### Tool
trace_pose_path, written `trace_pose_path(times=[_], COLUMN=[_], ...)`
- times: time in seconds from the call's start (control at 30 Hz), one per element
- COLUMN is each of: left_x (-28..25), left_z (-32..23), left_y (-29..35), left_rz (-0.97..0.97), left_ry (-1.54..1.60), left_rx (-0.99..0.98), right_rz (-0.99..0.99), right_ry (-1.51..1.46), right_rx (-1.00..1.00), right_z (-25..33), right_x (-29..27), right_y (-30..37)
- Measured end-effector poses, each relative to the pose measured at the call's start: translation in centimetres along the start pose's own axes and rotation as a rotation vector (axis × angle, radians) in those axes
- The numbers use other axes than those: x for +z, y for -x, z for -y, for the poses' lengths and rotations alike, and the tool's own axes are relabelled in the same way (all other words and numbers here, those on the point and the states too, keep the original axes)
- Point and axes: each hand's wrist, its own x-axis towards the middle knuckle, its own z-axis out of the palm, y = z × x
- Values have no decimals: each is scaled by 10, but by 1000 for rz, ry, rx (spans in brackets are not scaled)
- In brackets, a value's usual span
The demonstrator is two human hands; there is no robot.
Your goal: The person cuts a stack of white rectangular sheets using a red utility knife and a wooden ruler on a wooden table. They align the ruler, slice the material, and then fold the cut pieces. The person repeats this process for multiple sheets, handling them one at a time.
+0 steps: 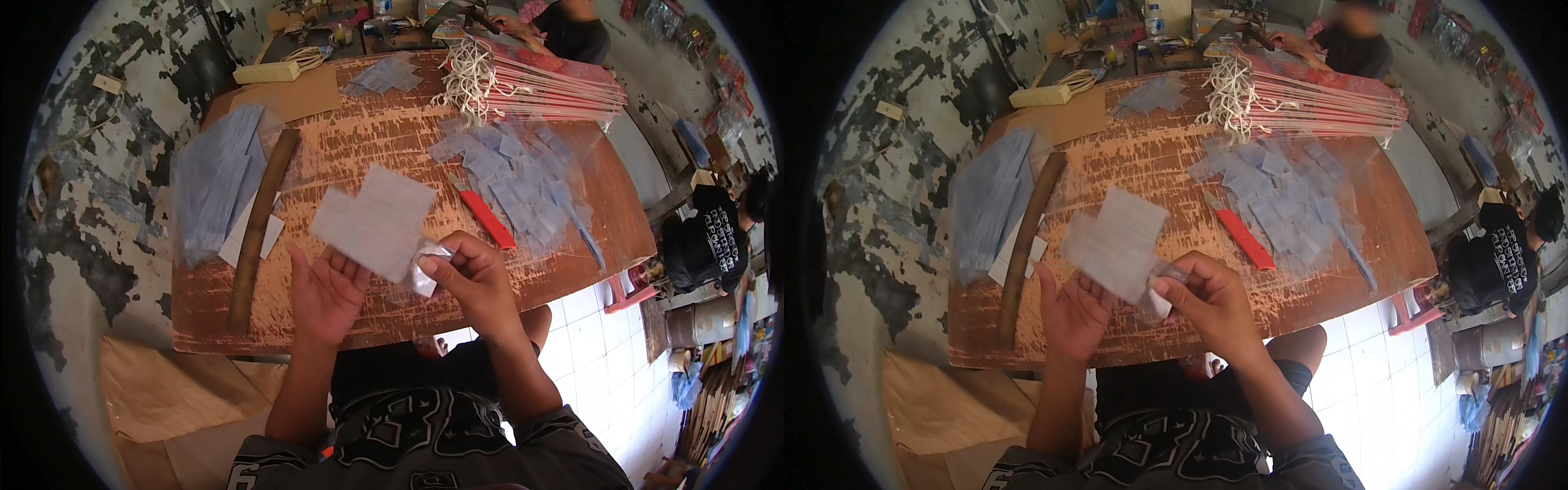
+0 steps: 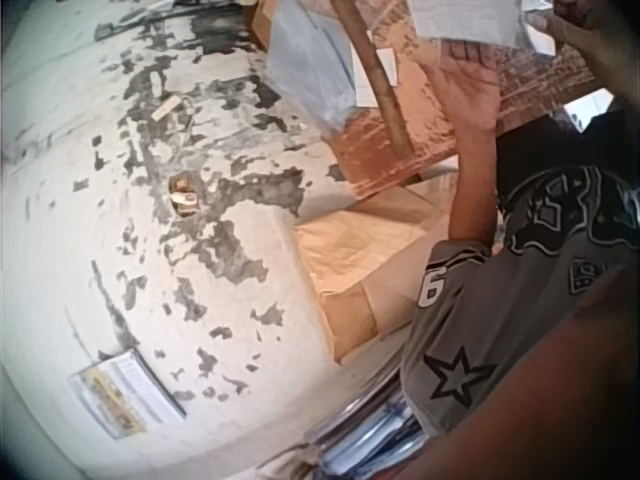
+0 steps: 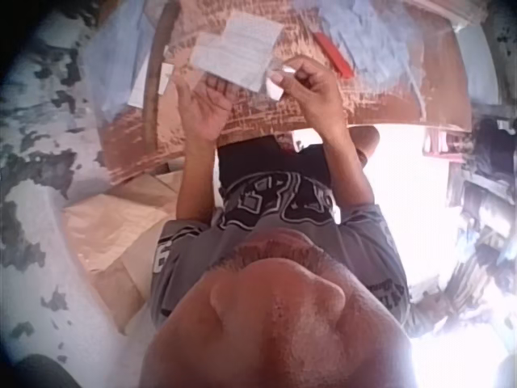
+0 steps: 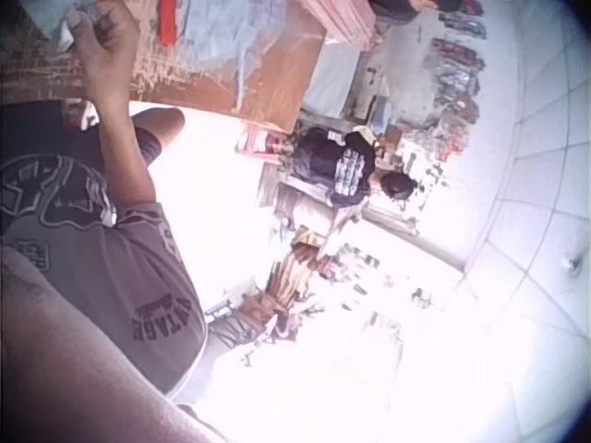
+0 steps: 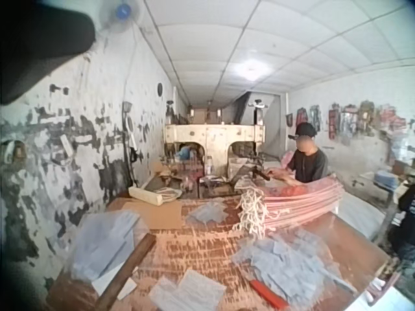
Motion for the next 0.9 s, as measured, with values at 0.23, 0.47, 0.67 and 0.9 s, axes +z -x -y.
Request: trace_pose_path(times=[0.23, 0.47, 0.67, 0.9], left_x=[41, 54, 52, 90], left_z=[45, 17, -61, -116], left_y=[2, -10, -65, -229], left_rz=[-71, -248, -225, -133], left_ry=[-543, -779, -1158, -1500], left_rx=[170, 230, 211, 123], right_rz=[-237, -53, -92, -85], right_ry=[42, 439, 708, 737], right_rx=[-34, -111, -60, -98], right_z=[-36, -33, -55, -52], right_x=[27, 21, -24, -27], right_y=[5, 5, 1, 2])
